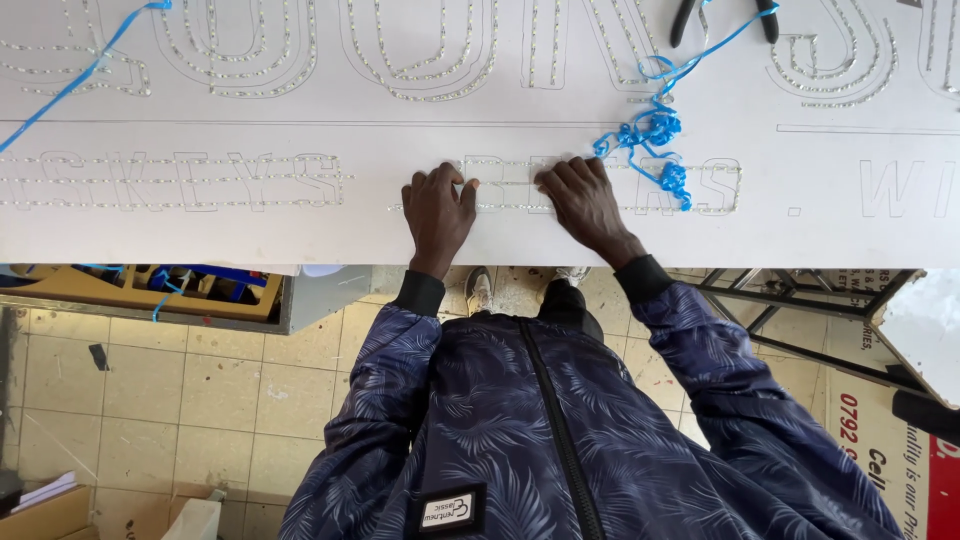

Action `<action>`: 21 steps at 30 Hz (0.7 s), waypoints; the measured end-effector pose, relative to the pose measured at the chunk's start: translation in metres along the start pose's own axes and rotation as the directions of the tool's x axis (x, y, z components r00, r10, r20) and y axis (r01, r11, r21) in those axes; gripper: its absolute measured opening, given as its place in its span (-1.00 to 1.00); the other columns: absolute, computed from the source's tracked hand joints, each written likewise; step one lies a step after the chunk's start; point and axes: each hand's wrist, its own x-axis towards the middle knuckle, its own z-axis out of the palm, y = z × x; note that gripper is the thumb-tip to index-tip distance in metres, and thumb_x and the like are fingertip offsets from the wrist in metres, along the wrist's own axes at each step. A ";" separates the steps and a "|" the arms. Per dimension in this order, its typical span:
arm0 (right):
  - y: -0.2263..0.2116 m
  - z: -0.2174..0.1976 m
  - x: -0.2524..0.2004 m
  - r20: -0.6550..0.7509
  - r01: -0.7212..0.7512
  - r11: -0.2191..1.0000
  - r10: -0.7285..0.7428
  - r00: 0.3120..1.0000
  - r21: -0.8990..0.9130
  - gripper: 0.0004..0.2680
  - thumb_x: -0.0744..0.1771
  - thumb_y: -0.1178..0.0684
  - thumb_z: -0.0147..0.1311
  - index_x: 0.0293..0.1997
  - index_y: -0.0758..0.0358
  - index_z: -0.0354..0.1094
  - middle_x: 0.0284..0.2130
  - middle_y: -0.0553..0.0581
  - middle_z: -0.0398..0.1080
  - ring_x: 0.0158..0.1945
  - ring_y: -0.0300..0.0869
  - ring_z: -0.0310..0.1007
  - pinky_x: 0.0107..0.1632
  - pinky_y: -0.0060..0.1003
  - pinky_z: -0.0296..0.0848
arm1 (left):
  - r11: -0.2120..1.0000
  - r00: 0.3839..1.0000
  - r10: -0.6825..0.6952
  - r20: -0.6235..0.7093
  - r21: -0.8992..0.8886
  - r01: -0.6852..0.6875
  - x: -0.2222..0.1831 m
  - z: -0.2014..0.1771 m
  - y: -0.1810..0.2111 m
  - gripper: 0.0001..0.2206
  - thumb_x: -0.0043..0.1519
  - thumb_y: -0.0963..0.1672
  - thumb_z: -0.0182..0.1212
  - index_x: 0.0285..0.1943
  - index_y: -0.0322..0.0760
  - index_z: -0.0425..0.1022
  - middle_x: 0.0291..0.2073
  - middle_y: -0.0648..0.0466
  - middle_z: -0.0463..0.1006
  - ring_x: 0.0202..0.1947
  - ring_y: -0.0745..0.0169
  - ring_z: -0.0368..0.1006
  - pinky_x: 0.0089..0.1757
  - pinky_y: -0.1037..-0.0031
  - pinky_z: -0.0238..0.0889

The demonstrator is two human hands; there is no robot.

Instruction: Positioning and adhering flexible LED strips onto a sign board following the outlines of letters.

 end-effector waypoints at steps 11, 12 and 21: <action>0.051 -0.046 -0.025 -0.058 0.024 0.999 -0.022 0.998 0.026 -0.94 0.47 0.03 0.34 -0.14 -0.04 0.63 -0.29 -0.09 0.50 -0.09 -0.12 0.52 0.12 -0.12 0.41 | 1.000 0.999 -0.002 -0.048 -0.019 0.001 -0.004 0.009 -0.006 -0.84 0.36 -0.03 0.47 -0.10 -0.05 0.57 -0.53 0.23 0.47 -0.27 0.05 0.52 -0.08 0.07 0.33; 0.052 -0.048 -0.027 -0.061 0.045 0.999 -0.044 0.997 0.026 -0.95 0.46 0.08 0.35 -0.13 -0.04 0.64 -0.27 -0.07 0.50 -0.08 -0.09 0.51 0.11 -0.10 0.42 | 1.000 0.998 -0.011 -0.061 -0.030 0.009 -0.004 0.008 -0.004 -0.84 0.35 -0.04 0.48 -0.10 -0.06 0.57 -0.52 0.22 0.47 -0.26 0.04 0.51 -0.08 0.07 0.32; 0.090 -0.006 -0.053 -0.159 0.248 0.968 -0.239 0.958 0.043 -0.75 0.50 0.19 0.01 0.15 -0.11 0.65 -0.19 0.06 0.38 -0.09 0.03 0.40 0.00 -0.06 0.40 | 0.990 0.970 -0.129 -0.206 0.037 0.139 -0.016 0.028 0.010 -0.82 0.29 -0.04 0.50 -0.11 -0.06 0.57 -0.49 0.21 0.46 -0.21 -0.12 0.52 -0.11 -0.03 0.31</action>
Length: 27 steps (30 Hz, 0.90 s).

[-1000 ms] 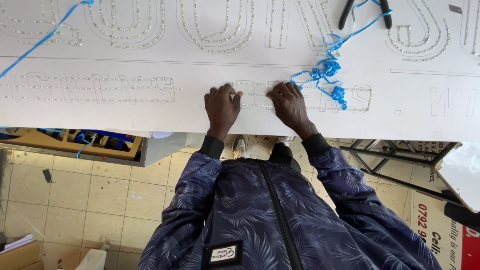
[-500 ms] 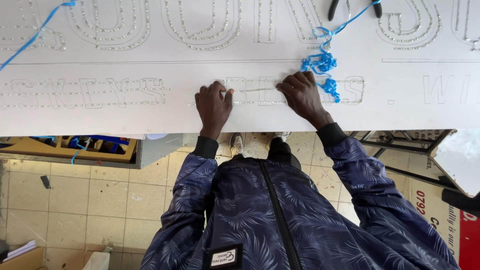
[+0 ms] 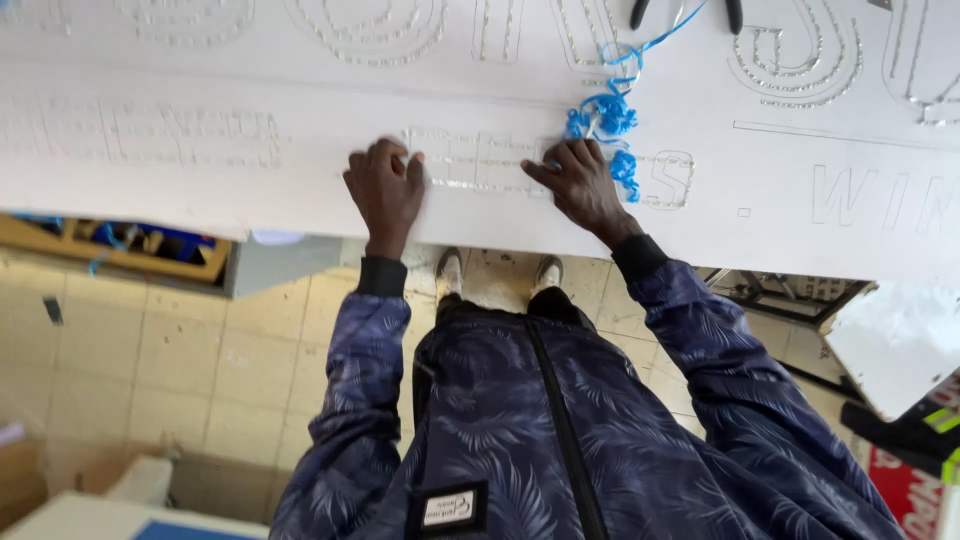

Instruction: Positioning and adhering flexible LED strips onto a sign board following the outlines of letters.

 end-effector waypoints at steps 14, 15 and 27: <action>0.017 -0.011 0.004 -0.026 0.127 0.989 -0.126 0.992 0.071 -0.70 0.48 0.20 -0.10 0.21 -0.11 0.59 -0.17 0.02 0.31 -0.07 0.00 0.39 -0.01 -0.06 0.35 | 0.977 0.992 0.076 -0.096 0.206 -0.055 -0.090 0.076 0.131 -0.59 0.63 -0.07 0.09 0.67 -0.18 0.41 0.68 -0.29 0.16 0.63 -0.50 0.12 0.42 -0.38 0.12; 0.017 -0.013 0.007 -0.025 0.123 0.991 -0.122 0.992 0.060 -0.70 0.48 0.20 -0.08 0.23 -0.12 0.59 -0.16 0.01 0.33 -0.05 -0.03 0.41 0.02 -0.06 0.36 | 0.976 0.992 0.092 -0.084 0.205 -0.073 -0.096 0.090 0.141 -0.54 0.66 -0.02 0.04 0.74 -0.17 0.34 0.75 -0.25 0.07 0.70 -0.46 0.02 0.47 -0.37 0.07; 0.090 -0.064 -0.065 -0.059 0.003 0.996 0.002 0.998 0.094 -0.83 0.50 0.13 0.15 -0.12 -0.02 0.69 -0.30 0.01 0.46 -0.22 -0.04 0.51 -0.16 -0.15 0.39 | 0.966 0.973 0.189 -0.130 0.204 -0.160 -0.109 0.117 0.160 -0.42 0.64 0.14 -0.03 0.72 -0.17 0.38 0.76 -0.13 0.09 0.72 -0.25 0.05 0.51 -0.16 0.00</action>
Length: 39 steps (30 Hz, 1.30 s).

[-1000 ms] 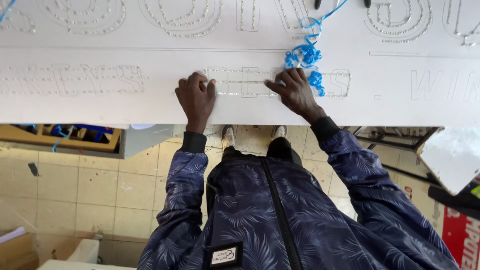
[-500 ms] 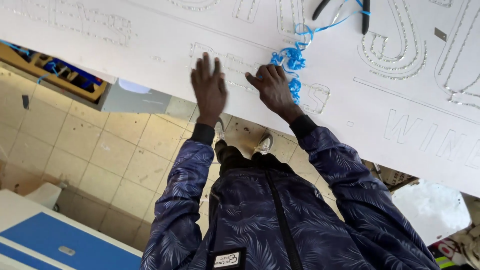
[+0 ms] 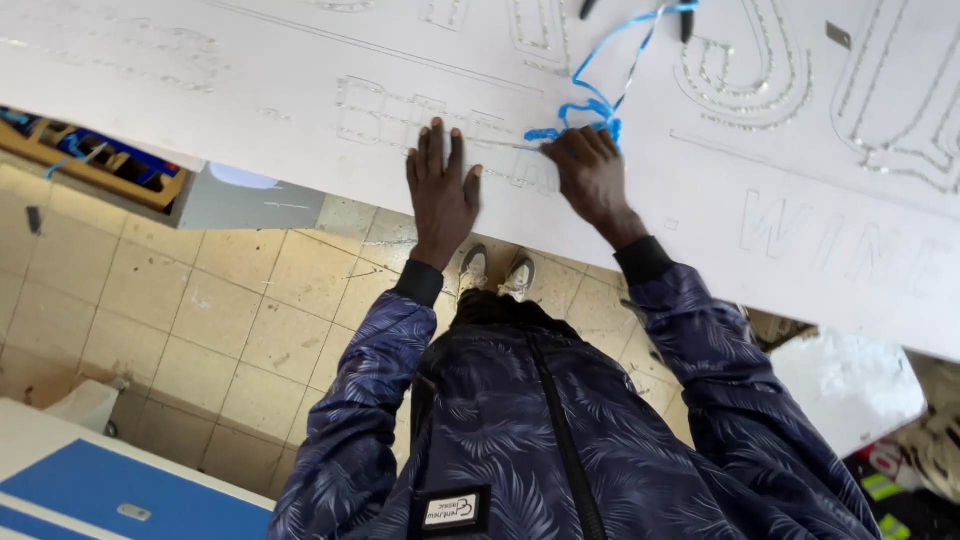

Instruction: Positioning and adhering flexible LED strips onto a sign board following the outlines of letters.

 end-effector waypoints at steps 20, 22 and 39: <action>0.035 -0.116 -0.047 -0.151 -0.481 0.875 0.482 0.863 0.050 -0.70 0.47 0.33 -0.05 0.38 0.45 0.48 0.26 0.44 0.47 0.35 0.32 0.41 0.42 0.21 0.35 | 0.958 0.974 0.197 0.111 -0.235 -0.167 0.007 -0.029 -0.012 -0.45 0.69 0.04 -0.13 0.71 -0.44 0.24 0.69 -0.26 0.14 0.67 -0.42 0.13 0.51 -0.19 0.15; 0.004 -0.073 0.010 -0.044 -0.361 0.903 0.381 0.924 0.235 -0.75 0.54 0.31 0.00 0.44 0.42 0.42 0.35 0.45 0.46 0.43 0.35 0.41 0.54 0.24 0.30 | 0.953 0.979 0.192 0.065 -0.249 -0.170 0.015 -0.032 -0.014 -0.41 0.70 0.08 -0.19 0.73 -0.45 0.22 0.72 -0.23 0.12 0.69 -0.40 0.14 0.52 -0.19 0.17; -0.003 -0.031 0.038 0.361 -0.068 0.994 0.033 0.932 0.086 -0.89 0.42 0.07 0.35 0.05 0.12 0.63 0.00 0.08 0.44 -0.01 0.01 0.55 -0.02 -0.03 0.55 | 0.979 0.991 -0.079 0.105 -0.178 0.097 0.000 -0.007 -0.011 -0.35 0.61 0.14 0.15 0.75 -0.31 0.29 0.74 -0.29 0.09 0.72 -0.42 -0.01 0.51 -0.32 -0.06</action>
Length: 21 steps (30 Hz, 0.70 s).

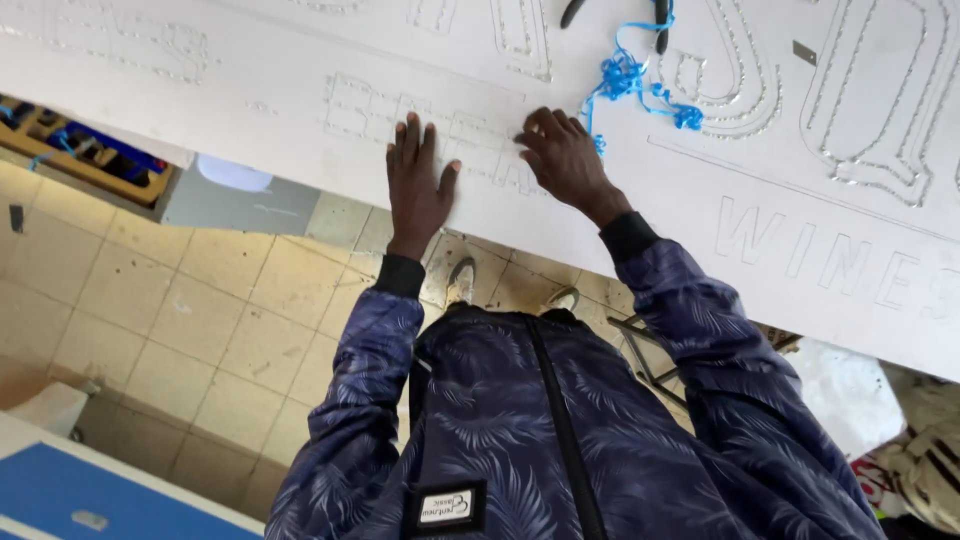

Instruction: Positioning and adhering flexible LED strips onto a sign board following the outlines of letters.

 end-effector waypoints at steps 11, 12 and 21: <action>0.005 0.047 -0.001 -0.086 -0.002 0.993 0.013 0.996 0.120 -0.97 0.42 0.12 0.30 -0.07 0.11 0.56 0.00 0.03 0.36 0.14 0.03 0.43 0.08 -0.02 0.40 | 0.980 0.969 -0.197 -0.152 -0.038 0.193 0.016 0.014 -0.020 -0.52 0.66 0.01 -0.05 0.75 -0.11 0.31 0.72 -0.10 0.20 0.72 -0.30 0.01 0.44 -0.24 0.18; 0.009 0.056 -0.002 -0.092 0.049 0.997 -0.043 0.995 0.062 -0.98 0.45 0.11 0.23 -0.08 0.08 0.48 -0.08 0.01 0.35 0.10 0.03 0.44 0.07 -0.01 0.38 | 0.985 0.970 -0.172 -0.172 -0.011 0.173 0.017 0.019 -0.019 -0.55 0.63 -0.09 0.05 0.74 -0.08 0.35 0.70 -0.08 0.25 0.70 -0.28 0.06 0.44 -0.15 0.21; -0.013 0.008 0.014 -0.235 0.235 0.972 -0.222 0.946 0.030 -0.81 0.47 0.19 0.09 0.09 0.03 0.65 -0.30 0.03 0.32 -0.10 -0.01 0.41 -0.07 -0.10 0.40 | 0.973 0.956 -0.198 -0.217 0.072 0.218 0.008 0.006 -0.011 -0.48 0.53 0.06 -0.01 0.64 -0.11 0.47 0.66 -0.02 0.35 0.67 -0.29 0.09 0.50 -0.13 -0.12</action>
